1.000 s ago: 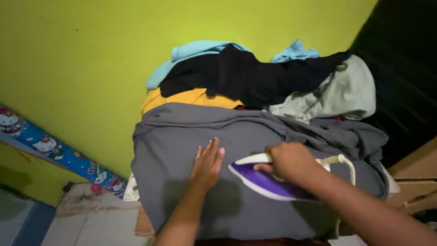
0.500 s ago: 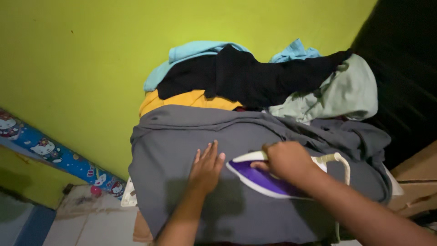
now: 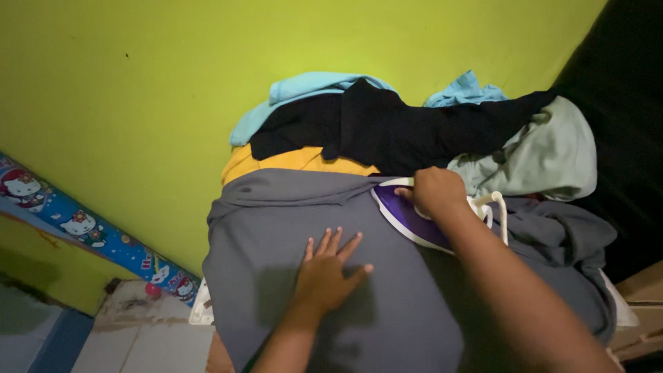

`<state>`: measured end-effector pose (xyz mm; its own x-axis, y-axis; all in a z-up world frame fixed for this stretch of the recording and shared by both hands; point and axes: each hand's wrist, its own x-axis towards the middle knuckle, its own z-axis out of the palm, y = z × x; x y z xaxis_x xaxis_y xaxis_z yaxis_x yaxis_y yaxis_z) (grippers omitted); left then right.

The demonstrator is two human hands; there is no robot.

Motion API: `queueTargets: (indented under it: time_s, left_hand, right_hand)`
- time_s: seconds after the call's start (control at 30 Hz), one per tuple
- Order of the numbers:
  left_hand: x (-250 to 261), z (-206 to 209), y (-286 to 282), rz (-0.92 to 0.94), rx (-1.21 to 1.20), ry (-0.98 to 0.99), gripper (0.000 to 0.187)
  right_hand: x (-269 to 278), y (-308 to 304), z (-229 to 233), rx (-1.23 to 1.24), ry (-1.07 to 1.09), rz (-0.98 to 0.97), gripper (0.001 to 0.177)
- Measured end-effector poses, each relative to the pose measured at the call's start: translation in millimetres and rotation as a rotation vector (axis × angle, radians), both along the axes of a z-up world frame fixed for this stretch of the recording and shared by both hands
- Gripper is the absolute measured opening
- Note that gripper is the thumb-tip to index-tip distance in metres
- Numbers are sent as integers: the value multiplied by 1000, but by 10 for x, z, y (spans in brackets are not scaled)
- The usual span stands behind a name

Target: The person irons a gray shirt on a white table using a purple and white iron. They smooth the fabric with their left hand while moving the iron back and forth with their right hand, then reposition the shirt to continue ironing different sections.

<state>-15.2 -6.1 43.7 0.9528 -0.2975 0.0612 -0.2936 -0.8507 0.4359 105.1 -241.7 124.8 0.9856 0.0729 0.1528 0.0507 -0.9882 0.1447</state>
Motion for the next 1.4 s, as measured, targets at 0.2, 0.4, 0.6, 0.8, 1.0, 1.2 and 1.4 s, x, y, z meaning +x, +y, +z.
queueTargets:
  time_s: [0.2, 0.4, 0.6, 0.8, 1.0, 1.2, 1.4]
  left_hand:
    - [-109, 131, -52, 14, 89, 13, 95]
    - [-119, 212, -81, 17, 182, 79, 99]
    - [-133, 204, -107, 26, 212, 67, 98]
    - [-104, 213, -139, 27, 278, 139, 100]
    - [-96, 132, -129, 35, 219, 46, 100]
    - [-49, 72, -123, 28, 194, 53, 104]
    - [-108, -30, -71, 11, 68, -181, 96]
  right_hand:
    - [-28, -34, -9, 17, 24, -5, 65]
    - [-327, -196, 14, 19, 82, -6, 63]
    - [-874, -332, 144, -35, 168, -39, 67]
    - [-1565, -554, 236, -60, 287, 24, 65]
    - [-1969, -787, 188, -44, 240, 117, 63]
    - [-1869, -794, 201, -81, 214, 94, 65]
    - [-1386, -742, 189, -83, 233, -60, 68]
